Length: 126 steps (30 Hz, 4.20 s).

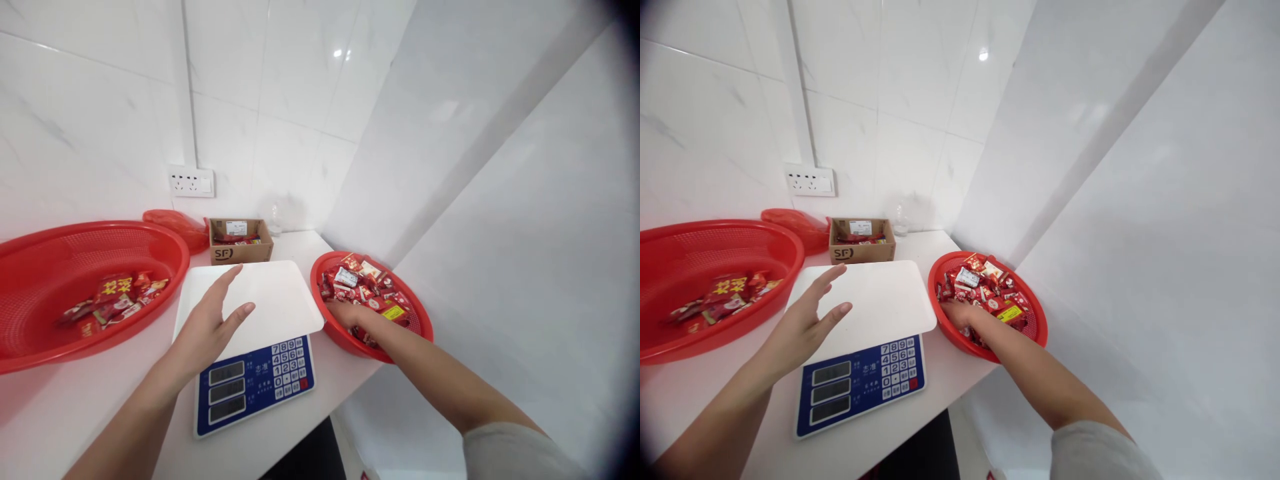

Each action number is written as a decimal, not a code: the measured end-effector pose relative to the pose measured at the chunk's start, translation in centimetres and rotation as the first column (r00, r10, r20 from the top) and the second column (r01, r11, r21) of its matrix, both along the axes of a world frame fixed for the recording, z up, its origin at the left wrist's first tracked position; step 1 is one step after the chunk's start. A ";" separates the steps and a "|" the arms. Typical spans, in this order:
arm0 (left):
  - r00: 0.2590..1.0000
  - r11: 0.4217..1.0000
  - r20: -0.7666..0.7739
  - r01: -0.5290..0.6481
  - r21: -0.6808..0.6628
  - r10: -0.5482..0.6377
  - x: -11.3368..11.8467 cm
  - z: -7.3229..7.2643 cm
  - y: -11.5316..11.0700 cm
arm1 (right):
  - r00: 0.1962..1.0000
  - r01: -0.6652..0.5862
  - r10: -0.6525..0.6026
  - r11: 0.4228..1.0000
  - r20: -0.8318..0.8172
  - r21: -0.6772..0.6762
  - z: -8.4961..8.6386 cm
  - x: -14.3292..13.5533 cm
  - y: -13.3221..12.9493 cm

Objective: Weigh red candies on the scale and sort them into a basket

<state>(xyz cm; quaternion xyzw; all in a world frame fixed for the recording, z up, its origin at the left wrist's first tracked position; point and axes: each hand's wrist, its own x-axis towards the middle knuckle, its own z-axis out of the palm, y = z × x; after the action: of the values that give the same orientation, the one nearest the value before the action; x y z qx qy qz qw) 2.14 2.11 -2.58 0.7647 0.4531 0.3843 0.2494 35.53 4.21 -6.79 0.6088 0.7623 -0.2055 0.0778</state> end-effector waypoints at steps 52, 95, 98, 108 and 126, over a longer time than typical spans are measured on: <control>0.975 0.952 0.056 0.223 -0.211 -0.216 1.1 -0.2 -1.2 | 0.692 0.685 -0.186 0.474 -0.697 0.554 5.1 -1.6 -3.2; 0.733 0.847 0.630 0.485 -0.219 -0.257 0.3 2.8 -4.1 | 0.177 0.485 0.030 0.867 -0.984 0.114 5.4 -15.6 -9.2; 0.777 0.845 0.554 0.485 -0.223 -0.300 0.1 2.6 -4.1 | 0.075 0.420 -0.057 0.907 -0.996 -0.021 5.4 -15.6 -9.1; 0.795 0.915 0.526 0.396 -0.073 -0.302 0.3 2.7 -4.1 | -0.015 0.232 -0.170 0.958 -0.985 -0.169 4.9 -16.6 -9.3; 0.921 0.934 0.261 0.331 -0.132 -0.289 0.2 2.6 -4.3 | 0.176 0.466 0.119 0.864 -0.977 0.189 4.5 -15.8 -10.1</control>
<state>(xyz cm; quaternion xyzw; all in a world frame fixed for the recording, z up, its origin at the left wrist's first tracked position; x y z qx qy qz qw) 2.37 -2.16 -0.02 0.7509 0.3245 0.3876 0.4250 19.69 -5.88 -2.31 0.4241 0.5815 -0.3667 -0.5895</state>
